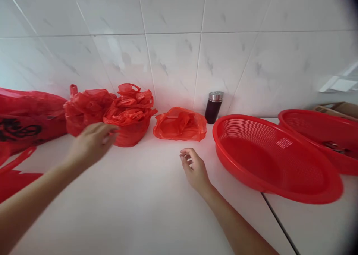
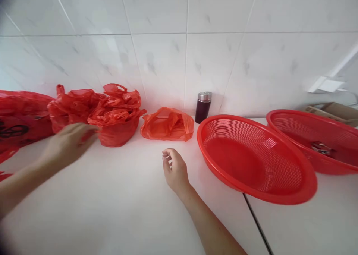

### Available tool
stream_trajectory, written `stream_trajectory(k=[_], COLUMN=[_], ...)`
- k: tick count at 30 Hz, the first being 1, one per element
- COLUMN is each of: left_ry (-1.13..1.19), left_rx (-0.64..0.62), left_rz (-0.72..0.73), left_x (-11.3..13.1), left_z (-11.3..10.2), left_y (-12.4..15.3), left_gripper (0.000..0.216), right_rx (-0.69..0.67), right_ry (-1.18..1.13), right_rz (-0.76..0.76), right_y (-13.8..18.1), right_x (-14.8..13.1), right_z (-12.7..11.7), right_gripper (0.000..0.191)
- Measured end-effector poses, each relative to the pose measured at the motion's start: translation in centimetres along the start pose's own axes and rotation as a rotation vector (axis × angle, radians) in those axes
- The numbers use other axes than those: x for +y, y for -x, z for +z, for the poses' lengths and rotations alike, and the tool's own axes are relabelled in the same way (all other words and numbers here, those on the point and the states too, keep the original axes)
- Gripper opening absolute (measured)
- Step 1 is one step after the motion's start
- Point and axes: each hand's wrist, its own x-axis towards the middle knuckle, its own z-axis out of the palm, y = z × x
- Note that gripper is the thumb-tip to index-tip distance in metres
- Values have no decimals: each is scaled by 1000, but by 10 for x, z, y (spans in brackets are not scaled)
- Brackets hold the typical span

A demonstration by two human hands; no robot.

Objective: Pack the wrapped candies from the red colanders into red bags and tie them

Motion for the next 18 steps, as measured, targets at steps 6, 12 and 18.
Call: stream_trajectory(k=[6,12,18], left_ry=[230,484,844], left_rx=[-278,-288,-181], left_rz=[139,-48,-133], left_x=[145,171,159], left_z=[141,176,108], left_y=[-67,-112,-96], left_gripper=[23,32,38], right_rx=[29,49,58], right_ry=[185,236,195], right_rz=[-50,-56,-61], right_y=[-3,-11,-14], right_x=[30,42,42], right_z=[-3,-6,-1], right_gripper=[21,23,28])
